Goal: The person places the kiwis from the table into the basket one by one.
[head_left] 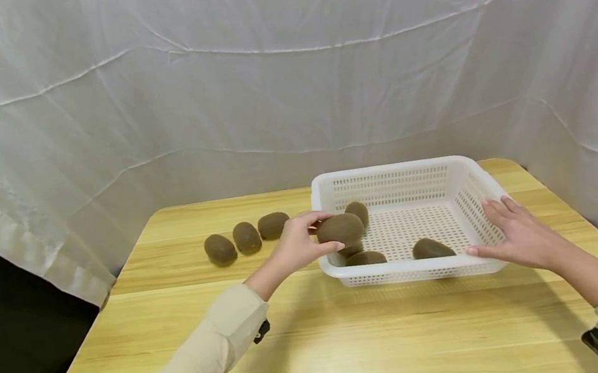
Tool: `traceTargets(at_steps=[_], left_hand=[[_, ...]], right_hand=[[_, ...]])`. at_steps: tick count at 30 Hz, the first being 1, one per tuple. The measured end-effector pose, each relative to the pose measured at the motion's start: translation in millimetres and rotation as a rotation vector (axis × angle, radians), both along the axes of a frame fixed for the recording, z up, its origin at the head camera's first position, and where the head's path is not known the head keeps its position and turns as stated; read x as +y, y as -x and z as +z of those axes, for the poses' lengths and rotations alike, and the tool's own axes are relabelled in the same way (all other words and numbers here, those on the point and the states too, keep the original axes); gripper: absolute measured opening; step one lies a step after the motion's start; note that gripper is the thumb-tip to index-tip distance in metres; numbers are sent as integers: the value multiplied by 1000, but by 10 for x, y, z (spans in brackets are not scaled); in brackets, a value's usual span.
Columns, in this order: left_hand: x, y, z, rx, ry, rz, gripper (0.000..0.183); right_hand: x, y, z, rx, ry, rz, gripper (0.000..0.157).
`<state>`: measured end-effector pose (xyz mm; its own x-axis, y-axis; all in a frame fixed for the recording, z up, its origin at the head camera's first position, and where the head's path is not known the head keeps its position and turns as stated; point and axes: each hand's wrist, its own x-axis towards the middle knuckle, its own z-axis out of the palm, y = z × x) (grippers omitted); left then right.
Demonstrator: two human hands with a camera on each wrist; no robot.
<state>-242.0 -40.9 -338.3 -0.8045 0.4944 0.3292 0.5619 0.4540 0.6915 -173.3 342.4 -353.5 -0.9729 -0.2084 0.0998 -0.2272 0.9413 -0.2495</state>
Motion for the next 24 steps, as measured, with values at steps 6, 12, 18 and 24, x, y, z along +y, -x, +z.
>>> traceTargets(at_steps=[6,12,18,24], left_hand=[[169,10,7,-40,41,-45,50],[297,11,-6,4,83,-78,51],[427,4,-23,-32,118,-95,53],[577,10,-39,21,232,-113,53]], right_hand=[[-2,-4,-7,3,4,2,101],[-3,-3,-9,-6,2,-2,101],[-6,-7,-12,-2,-2,-5,101],[0,-6,-13,2,-4,-5,101]])
